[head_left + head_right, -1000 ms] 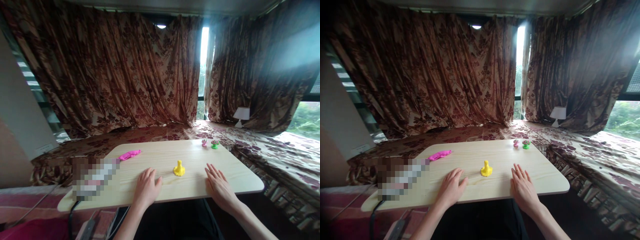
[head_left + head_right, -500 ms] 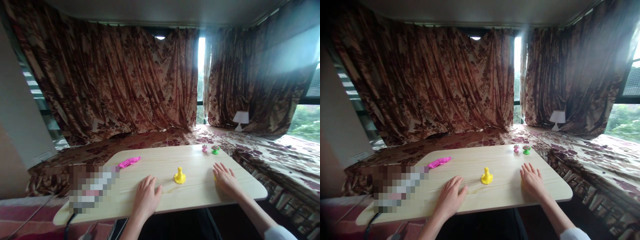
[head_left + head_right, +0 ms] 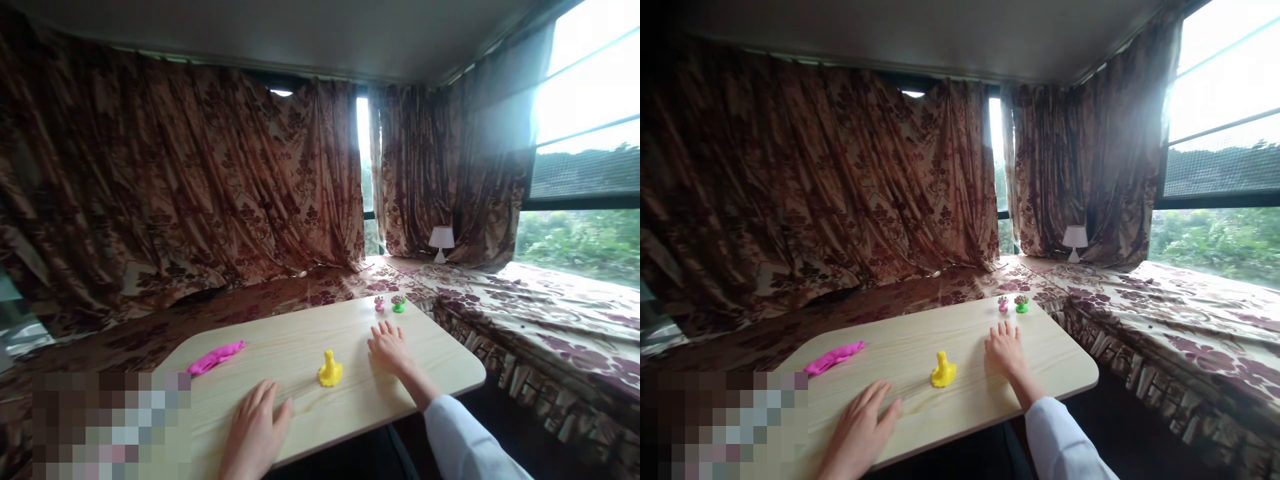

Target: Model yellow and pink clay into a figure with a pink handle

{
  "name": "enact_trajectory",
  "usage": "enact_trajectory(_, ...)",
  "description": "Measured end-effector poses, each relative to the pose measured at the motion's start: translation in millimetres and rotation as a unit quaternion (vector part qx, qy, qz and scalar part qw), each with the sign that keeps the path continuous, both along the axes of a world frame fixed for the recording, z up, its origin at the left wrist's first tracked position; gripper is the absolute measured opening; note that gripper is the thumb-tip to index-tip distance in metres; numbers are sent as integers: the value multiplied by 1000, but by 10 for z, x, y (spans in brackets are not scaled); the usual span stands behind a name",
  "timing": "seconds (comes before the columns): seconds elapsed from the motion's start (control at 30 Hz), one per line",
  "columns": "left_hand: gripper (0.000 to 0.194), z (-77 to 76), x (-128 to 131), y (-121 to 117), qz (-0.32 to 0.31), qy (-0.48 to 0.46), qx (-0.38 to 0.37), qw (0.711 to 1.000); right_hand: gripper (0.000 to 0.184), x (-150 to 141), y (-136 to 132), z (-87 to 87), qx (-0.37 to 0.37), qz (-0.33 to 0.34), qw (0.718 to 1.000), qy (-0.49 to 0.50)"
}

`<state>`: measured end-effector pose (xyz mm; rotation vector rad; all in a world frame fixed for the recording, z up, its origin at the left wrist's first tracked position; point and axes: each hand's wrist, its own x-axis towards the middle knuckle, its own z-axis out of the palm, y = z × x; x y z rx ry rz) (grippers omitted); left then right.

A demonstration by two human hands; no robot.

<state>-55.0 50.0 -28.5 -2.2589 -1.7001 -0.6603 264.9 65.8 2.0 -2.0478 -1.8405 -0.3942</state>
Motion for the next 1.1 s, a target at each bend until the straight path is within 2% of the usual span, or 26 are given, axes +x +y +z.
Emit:
enact_trajectory(0.07,52,-2,-4,-1,2,-2,-2,1000,32,146,-42,-21,-7,-16,1000,0)
enact_trajectory(0.17,52,0,-4,-15,5,-5,-10,1000,32,267,-304,-128,-8,-23,1000,-8)
enact_trajectory(0.27,51,16,10,-44,8,-7,-16,1000,34,171,-590,-251,3,2,1000,-22)
enact_trajectory(0.33,50,41,26,-74,10,-10,-19,1000,35,11,-659,-294,10,31,999,-32)
enact_trajectory(0.4,49,77,42,-111,12,-14,-22,1000,35,-158,-582,-288,16,53,998,-38)
enact_trajectory(0.5,47,135,52,-171,8,-22,-27,999,34,-285,-275,-214,21,50,998,-38)
enact_trajectory(0.63,46,195,30,-257,7,-37,-33,999,33,-86,33,-165,12,12,1000,-24)
enact_trajectory(0.73,45,233,-7,-343,13,-48,-36,998,35,196,-57,-288,1,1,1000,-14)
enact_trajectory(0.8,44,258,-33,-404,17,-54,-36,998,32,335,-213,-440,1,25,1000,-13)
enact_trajectory(0.93,42,286,-71,-482,23,-67,-34,997,43,327,-401,-741,24,82,996,-18)
enact_trajectory(1.0,40,282,-78,-492,23,-75,-32,996,41,202,-336,-808,30,116,992,-37)
enact_trajectory(1.1,37,264,-80,-479,14,-88,-32,995,38,30,-36,-770,20,116,992,-55)
